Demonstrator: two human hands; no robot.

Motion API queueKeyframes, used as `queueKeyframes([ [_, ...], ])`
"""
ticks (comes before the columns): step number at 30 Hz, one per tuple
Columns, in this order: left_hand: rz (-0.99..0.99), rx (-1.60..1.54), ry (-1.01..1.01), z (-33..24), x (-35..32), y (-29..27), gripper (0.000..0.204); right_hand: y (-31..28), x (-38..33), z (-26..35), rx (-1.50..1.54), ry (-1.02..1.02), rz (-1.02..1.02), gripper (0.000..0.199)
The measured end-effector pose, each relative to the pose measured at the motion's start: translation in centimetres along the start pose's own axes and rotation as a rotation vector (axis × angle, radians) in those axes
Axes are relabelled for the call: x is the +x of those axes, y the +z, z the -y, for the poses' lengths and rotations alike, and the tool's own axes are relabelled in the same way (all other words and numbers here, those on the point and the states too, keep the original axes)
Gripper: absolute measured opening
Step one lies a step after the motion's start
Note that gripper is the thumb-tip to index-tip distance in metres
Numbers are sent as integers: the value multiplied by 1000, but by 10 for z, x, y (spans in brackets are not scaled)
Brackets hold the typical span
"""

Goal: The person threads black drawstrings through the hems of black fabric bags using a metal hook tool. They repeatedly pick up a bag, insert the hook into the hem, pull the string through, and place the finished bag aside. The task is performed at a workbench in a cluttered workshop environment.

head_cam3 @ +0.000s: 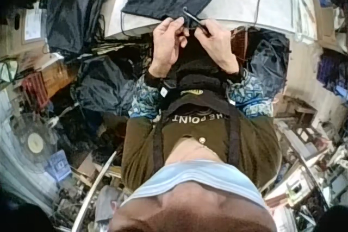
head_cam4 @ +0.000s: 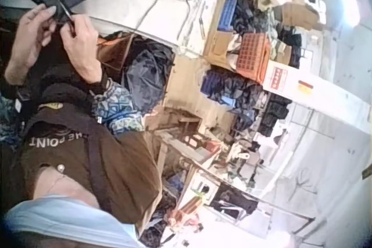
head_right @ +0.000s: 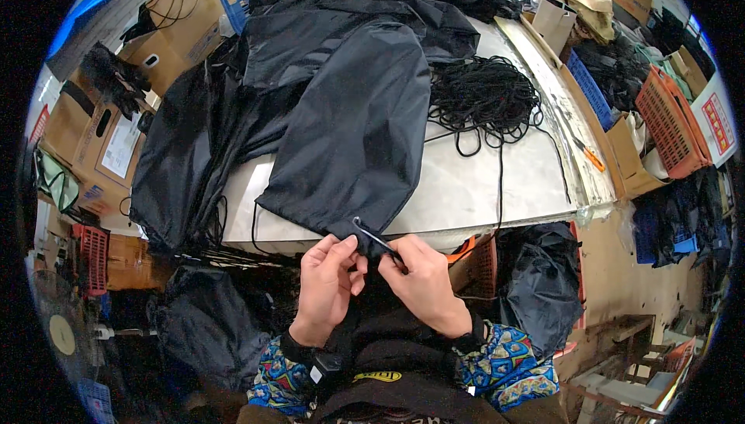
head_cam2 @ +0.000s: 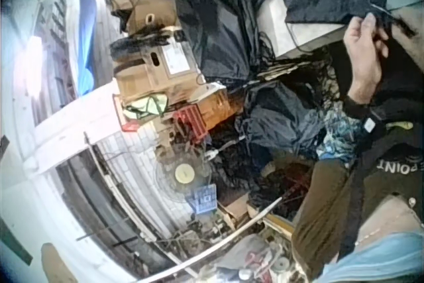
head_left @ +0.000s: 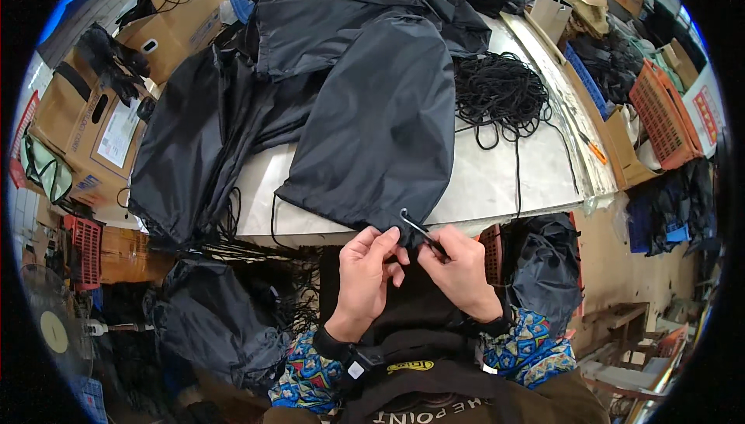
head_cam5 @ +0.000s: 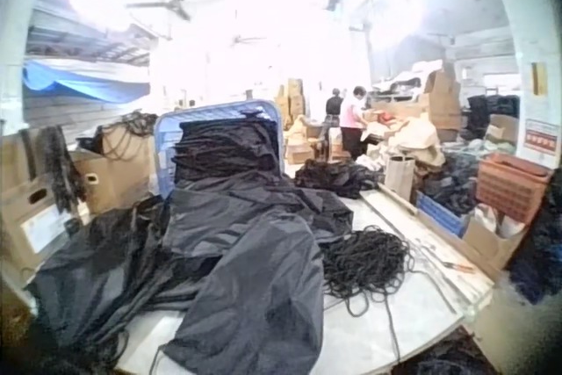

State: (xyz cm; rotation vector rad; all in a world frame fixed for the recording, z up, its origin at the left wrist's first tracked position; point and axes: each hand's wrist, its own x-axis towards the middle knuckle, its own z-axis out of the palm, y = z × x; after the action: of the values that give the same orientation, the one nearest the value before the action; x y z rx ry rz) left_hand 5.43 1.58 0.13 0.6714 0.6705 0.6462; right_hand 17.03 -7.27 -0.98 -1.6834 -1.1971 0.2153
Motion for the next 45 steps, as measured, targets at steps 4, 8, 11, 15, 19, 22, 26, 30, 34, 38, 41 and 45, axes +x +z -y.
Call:
queueKeyframes([
  [4,-28,-58,6,1,3,0,18,-13,0,1,8,-36,72,10],
  [8,-76,-93,1,4,5,0,18,-31,-8,7,-167,-91,158,9],
  [11,-82,-72,24,7,6,0,18,-38,-11,17,-294,-89,210,11],
  [15,-90,21,114,10,1,3,19,-36,-12,19,-381,-107,198,12],
  [19,-64,136,99,21,-4,9,18,-22,-10,21,-472,-160,147,11],
  [22,-96,109,112,22,0,10,19,-15,-2,13,-473,-225,177,12],
  [26,-237,-80,185,-27,10,1,22,-83,7,18,-312,-209,374,27],
  [30,-157,-87,213,-29,29,-14,25,-155,3,12,-314,-70,432,18],
  [34,255,360,-60,38,9,16,27,-97,15,1,-300,-195,390,21],
  [38,-30,42,84,-2,22,6,28,-86,16,24,-214,-94,411,23],
  [41,-45,-66,238,-27,44,-19,33,-105,5,34,-255,-40,449,18],
  [45,48,275,299,-18,41,-3,36,-117,-5,35,-242,116,359,11],
])
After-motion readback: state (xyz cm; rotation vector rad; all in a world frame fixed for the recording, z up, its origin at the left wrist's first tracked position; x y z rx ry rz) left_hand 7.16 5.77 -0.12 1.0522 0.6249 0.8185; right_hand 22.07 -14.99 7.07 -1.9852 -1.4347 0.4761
